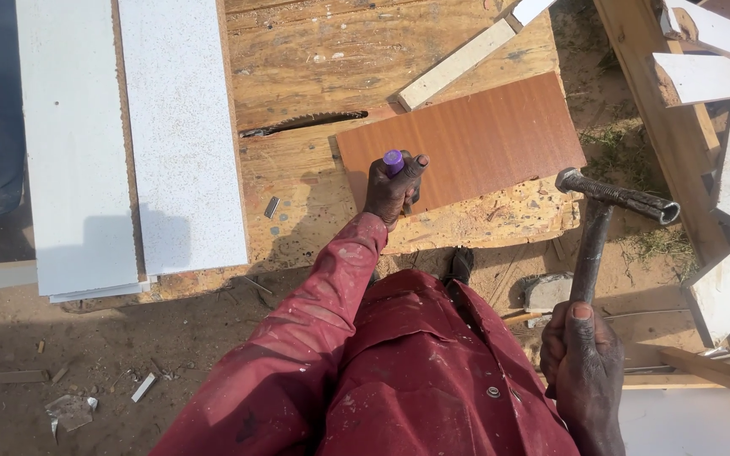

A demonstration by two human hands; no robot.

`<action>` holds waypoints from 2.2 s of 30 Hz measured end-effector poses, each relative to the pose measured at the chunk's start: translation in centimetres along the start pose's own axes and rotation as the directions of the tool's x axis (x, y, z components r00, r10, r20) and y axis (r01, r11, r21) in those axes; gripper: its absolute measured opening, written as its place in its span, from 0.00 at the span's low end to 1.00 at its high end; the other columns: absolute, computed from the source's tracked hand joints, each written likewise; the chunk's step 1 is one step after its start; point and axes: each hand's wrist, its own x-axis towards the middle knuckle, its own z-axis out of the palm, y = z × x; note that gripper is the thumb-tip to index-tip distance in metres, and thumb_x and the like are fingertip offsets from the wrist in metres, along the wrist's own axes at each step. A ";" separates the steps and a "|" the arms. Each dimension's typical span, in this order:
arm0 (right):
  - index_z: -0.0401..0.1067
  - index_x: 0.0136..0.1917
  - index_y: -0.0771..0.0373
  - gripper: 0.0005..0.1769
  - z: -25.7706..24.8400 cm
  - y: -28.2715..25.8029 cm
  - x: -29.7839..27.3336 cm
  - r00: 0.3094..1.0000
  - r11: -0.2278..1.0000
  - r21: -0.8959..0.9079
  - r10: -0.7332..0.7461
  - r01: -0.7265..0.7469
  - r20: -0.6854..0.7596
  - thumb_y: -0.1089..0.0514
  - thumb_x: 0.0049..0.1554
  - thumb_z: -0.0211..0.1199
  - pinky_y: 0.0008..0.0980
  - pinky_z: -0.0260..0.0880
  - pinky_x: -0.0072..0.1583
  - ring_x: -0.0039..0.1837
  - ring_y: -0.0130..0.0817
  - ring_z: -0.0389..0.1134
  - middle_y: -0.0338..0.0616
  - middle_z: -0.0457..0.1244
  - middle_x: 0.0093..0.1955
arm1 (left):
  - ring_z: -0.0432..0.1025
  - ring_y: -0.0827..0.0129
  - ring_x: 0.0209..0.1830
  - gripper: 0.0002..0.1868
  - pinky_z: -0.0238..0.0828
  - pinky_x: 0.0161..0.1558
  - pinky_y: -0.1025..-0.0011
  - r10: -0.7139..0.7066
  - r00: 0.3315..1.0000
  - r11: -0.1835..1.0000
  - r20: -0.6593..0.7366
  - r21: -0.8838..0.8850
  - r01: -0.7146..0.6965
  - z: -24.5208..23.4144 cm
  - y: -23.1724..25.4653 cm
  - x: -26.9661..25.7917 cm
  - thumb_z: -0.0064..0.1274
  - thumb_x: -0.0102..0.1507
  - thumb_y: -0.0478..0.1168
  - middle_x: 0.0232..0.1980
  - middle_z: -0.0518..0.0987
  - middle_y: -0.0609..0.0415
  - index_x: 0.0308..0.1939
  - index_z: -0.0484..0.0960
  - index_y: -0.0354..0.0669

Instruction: The person is hammering nails with purple heads into a wooden board on a workbench.

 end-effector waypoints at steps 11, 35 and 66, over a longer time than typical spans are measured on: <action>0.52 0.27 0.61 0.24 0.3 -0.1 0.8 0.997 0.999 -0.004 -0.049 0.050 0.051 0.43 0.55 0.40 0.23 0.35 0.21 0.20 0.23 0.39 0.36 0.40 0.19 | 0.52 0.78 0.10 0.17 0.51 0.12 0.76 0.078 0.996 0.995 -0.048 0.074 -0.074 0.9 0.1 -0.3 0.52 0.50 0.44 0.13 0.56 0.64 0.12 0.62 0.50; 0.53 0.28 0.58 0.17 0.3 -9.2 0.1 0.948 0.970 0.105 -0.236 0.218 0.212 0.45 0.48 0.42 0.27 0.36 0.22 0.20 0.27 0.37 0.38 0.38 0.19 | 0.49 0.78 0.18 0.16 0.48 0.21 0.77 0.215 0.967 0.908 0.136 0.338 -0.249 1.6 -0.4 -3.0 0.52 0.52 0.41 0.17 0.55 0.66 0.15 0.61 0.46; 0.53 0.23 0.62 0.25 1.5 -2.1 0.1 0.954 0.969 0.068 -0.247 0.239 0.167 0.43 0.52 0.43 0.21 0.39 0.19 0.18 0.23 0.41 0.36 0.41 0.16 | 0.52 0.78 0.09 0.17 0.52 0.13 0.79 0.065 0.983 0.994 0.172 0.078 -0.079 1.4 0.7 -0.3 0.51 0.51 0.40 0.09 0.57 0.60 0.12 0.62 0.46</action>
